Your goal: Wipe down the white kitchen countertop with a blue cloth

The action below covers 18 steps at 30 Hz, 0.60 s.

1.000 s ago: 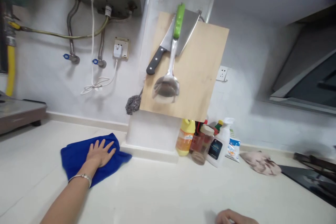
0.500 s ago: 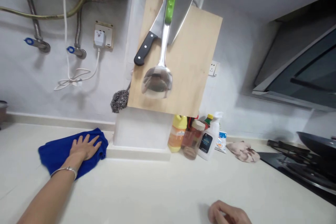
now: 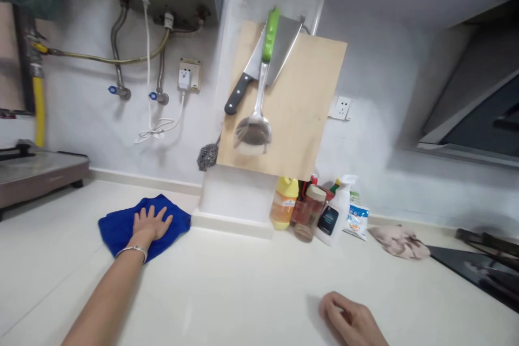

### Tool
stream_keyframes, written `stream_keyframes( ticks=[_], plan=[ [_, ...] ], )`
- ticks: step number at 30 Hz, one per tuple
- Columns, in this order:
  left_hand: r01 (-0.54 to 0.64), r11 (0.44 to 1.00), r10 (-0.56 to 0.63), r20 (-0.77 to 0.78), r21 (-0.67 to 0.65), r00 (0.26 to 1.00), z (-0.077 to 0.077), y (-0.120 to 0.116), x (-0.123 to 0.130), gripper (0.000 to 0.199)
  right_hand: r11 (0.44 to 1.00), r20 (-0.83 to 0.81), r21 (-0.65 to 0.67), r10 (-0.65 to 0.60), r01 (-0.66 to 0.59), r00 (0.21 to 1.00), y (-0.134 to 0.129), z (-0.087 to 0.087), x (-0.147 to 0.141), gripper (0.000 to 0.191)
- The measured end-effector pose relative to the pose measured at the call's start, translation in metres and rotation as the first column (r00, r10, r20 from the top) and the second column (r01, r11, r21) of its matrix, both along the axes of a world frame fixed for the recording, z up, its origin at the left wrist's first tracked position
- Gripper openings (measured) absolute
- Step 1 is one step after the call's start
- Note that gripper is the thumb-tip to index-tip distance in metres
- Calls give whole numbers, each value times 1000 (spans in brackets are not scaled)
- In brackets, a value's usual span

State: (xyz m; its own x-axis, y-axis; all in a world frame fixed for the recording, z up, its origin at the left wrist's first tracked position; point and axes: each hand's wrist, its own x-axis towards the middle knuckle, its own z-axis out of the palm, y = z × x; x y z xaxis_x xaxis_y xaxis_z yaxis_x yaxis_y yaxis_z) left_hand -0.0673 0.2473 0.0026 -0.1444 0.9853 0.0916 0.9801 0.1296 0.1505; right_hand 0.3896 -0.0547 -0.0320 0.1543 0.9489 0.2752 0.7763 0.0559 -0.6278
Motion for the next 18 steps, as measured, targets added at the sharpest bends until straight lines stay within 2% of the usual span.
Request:
stream_keyframes(
  ticks=[9,14,18],
  plan=[
    [14,999,-16,-38,-43,999,-1,-84,-19,67,995,-6,93,26,-25,1000,-9,7,-10,42],
    [102,994,-104,-59,-33,993,1,-139,-13,66,980,33,183,71,-76,997,-14,6,-12,39],
    [176,983,-180,-94,-41,979,0,-178,2,65,968,116,230,78,-103,990,-17,4,-12,38]
  ],
)
